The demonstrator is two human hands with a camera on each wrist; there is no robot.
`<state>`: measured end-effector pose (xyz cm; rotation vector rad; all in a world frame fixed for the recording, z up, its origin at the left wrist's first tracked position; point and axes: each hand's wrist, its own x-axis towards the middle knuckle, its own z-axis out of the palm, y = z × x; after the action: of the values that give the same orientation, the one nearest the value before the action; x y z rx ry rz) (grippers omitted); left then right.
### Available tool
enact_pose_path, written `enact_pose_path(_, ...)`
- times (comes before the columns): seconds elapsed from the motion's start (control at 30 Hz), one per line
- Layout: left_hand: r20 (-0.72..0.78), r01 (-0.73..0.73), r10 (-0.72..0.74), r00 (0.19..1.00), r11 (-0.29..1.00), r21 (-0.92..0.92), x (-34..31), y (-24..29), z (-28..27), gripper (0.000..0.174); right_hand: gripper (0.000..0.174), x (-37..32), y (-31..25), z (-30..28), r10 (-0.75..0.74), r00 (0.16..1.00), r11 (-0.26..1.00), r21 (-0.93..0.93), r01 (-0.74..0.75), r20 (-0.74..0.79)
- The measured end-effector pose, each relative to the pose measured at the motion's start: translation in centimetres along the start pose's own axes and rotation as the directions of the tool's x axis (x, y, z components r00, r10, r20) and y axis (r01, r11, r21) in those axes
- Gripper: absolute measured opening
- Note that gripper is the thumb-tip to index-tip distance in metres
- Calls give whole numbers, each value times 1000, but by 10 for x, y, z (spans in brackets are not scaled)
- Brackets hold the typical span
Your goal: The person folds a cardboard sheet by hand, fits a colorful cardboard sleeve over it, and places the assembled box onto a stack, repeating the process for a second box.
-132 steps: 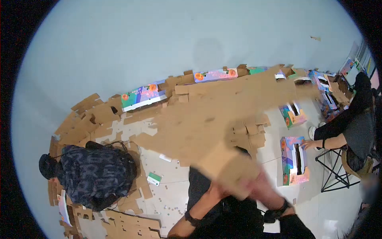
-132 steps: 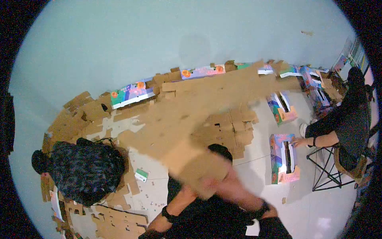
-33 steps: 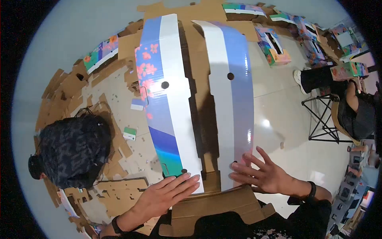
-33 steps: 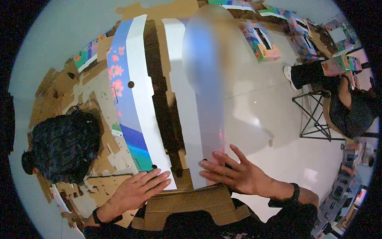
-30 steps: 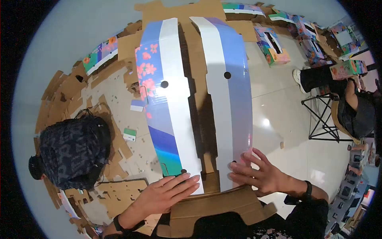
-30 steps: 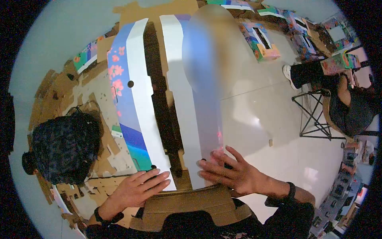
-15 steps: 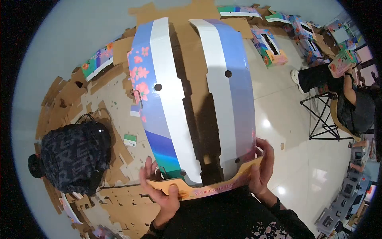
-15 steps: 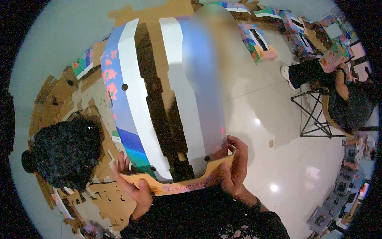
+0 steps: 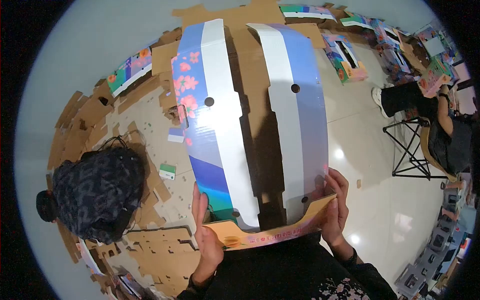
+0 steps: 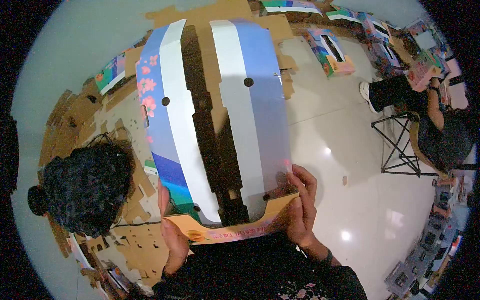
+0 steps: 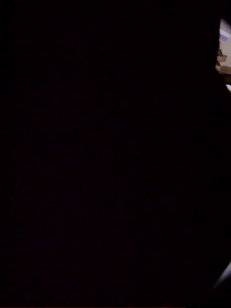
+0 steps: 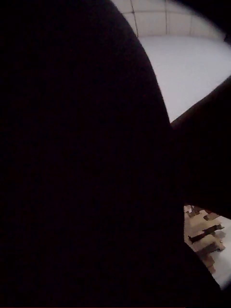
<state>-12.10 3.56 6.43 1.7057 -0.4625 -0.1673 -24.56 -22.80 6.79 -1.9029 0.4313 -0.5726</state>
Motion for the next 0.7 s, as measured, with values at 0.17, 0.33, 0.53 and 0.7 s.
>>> enact_pose_path(0.17, 10, 41, -41, 999, 999, -4, 3, 6, -1, 65, 52, -1, -2, -2, 68, 996, 998, 8, -68, 51)
enact_pose_path(0.33, -13, 135, -134, 991, 990, 49, 8, 12, 3, 75, 36, 5, 1, 1, 134, 990, 991, 12, -134, 34)
enact_pose_path(0.53, 34, 84, -85, 996, 996, 43, 12, 13, -2, 63, 32, 4, 6, 5, 83, 996, 996, 17, -83, -10)
enact_pose_path(0.7, -46, -59, 60, 997, 998, 14, -5, 8, 8, 60, 32, 10, 5, 1, 62, 998, 996, 62, -60, -26)
